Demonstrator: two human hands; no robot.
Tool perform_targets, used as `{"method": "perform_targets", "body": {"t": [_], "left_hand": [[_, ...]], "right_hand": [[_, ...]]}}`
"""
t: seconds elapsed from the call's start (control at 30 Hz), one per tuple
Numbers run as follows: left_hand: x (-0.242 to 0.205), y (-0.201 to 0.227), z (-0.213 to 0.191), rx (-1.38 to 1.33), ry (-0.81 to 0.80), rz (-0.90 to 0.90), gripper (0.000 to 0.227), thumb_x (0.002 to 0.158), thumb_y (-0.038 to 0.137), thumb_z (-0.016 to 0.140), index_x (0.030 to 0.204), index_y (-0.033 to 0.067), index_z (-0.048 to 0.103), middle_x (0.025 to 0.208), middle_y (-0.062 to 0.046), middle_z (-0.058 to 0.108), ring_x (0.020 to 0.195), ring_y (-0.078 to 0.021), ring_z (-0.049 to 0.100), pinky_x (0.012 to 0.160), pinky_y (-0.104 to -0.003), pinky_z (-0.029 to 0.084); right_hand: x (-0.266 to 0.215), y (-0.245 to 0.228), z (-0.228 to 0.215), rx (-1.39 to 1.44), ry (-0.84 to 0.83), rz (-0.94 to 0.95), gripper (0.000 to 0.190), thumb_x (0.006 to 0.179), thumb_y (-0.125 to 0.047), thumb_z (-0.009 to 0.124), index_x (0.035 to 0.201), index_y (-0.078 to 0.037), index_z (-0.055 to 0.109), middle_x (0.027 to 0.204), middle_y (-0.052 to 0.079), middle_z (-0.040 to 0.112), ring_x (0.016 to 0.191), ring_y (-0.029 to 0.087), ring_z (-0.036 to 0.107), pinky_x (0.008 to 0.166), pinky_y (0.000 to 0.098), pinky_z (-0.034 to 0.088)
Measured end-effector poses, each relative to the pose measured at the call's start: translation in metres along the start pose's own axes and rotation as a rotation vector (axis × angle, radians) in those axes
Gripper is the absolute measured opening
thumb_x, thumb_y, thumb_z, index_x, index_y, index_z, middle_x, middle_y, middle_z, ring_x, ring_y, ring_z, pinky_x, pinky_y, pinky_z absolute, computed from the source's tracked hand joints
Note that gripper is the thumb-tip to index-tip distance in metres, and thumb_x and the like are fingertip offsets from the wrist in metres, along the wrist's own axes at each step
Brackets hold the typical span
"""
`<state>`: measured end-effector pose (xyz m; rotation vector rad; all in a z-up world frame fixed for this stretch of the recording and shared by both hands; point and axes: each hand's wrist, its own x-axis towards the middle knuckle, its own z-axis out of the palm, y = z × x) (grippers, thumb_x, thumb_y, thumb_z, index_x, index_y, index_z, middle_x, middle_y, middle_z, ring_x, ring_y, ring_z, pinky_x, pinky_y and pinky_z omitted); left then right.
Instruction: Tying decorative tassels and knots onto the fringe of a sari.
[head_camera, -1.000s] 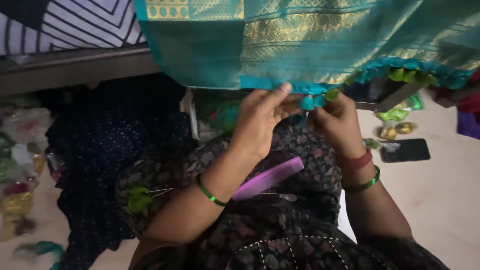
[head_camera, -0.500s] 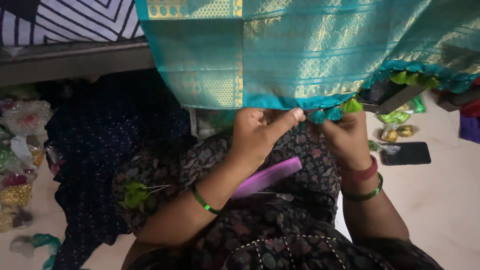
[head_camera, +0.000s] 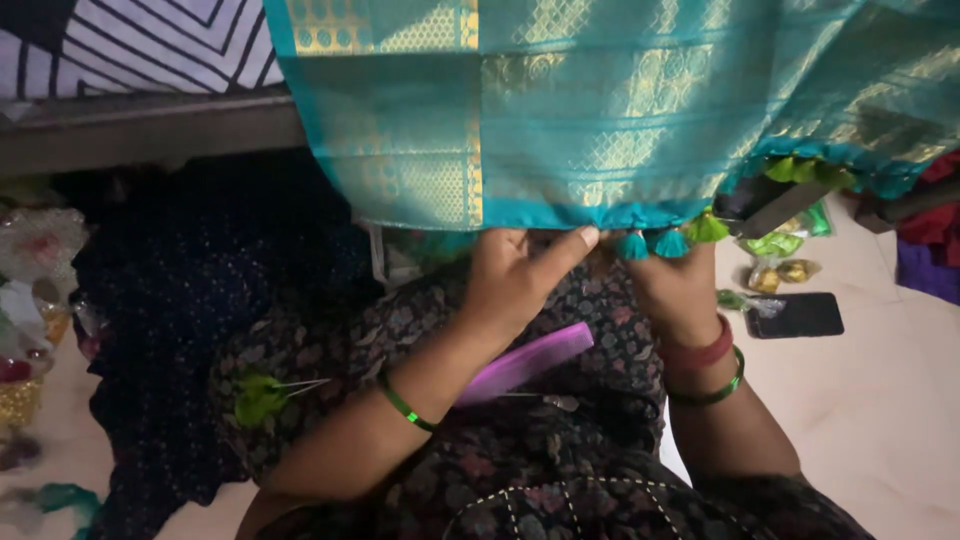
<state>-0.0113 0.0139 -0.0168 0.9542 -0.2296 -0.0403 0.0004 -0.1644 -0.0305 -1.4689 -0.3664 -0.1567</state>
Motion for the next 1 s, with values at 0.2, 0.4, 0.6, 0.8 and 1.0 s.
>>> {"method": "perform_targets", "body": {"t": [0.2,0.4,0.6,0.8,1.0], "left_hand": [[0.004,-0.032,-0.011,-0.226,-0.077,-0.142,0.031,0.107,0.024,0.068,0.093,-0.0040,0.071,0.076,-0.005,0.066,0.069,-0.0154,0.063,0.063,-0.030,0.052],[0.005,-0.044,-0.015,0.046,0.086,0.135,0.023,0.104,0.017,0.071,0.104,-0.0052,0.076,0.098,-0.001,0.073,0.090,-0.0072,0.063,0.082,-0.024,0.051],[-0.004,-0.032,-0.007,0.198,0.058,0.098,0.020,0.102,0.016,0.069,0.109,-0.0002,0.078,0.099,0.000,0.076,0.088,-0.0063,0.065,0.081,-0.024,0.052],[0.008,-0.027,-0.003,-0.161,0.176,-0.062,0.017,0.096,0.015,0.072,0.096,-0.0012,0.077,0.095,-0.004,0.075,0.087,-0.0097,0.066,0.083,-0.027,0.051],[0.003,-0.012,0.009,0.284,0.273,-0.220,0.040,0.110,0.012,0.067,0.090,-0.0225,0.063,0.090,-0.030,0.057,0.076,-0.0257,0.044,0.070,-0.037,0.037]], "right_hand": [[0.002,-0.026,0.025,0.148,0.069,0.196,0.017,0.090,0.003,0.070,0.107,0.004,0.067,0.088,0.012,0.071,0.070,0.022,0.070,0.059,0.0345,0.059],[-0.013,-0.063,0.027,-0.708,0.195,-0.245,0.015,0.086,-0.001,0.083,0.097,0.001,0.072,0.092,0.013,0.070,0.078,0.024,0.069,0.069,0.0346,0.056],[0.017,-0.118,0.046,-0.896,0.028,-0.600,0.016,0.081,0.010,0.079,0.092,0.003,0.070,0.102,0.015,0.070,0.111,0.037,0.068,0.096,0.0413,0.056],[0.013,-0.091,0.040,-0.752,-0.039,-0.681,0.016,0.088,0.012,0.078,0.097,0.004,0.067,0.108,0.015,0.068,0.120,0.034,0.071,0.101,0.0372,0.062],[0.001,-0.062,0.039,-0.718,-0.033,-0.650,0.014,0.095,0.014,0.067,0.104,0.004,0.063,0.111,0.018,0.070,0.104,0.031,0.074,0.084,0.0342,0.061]]}}
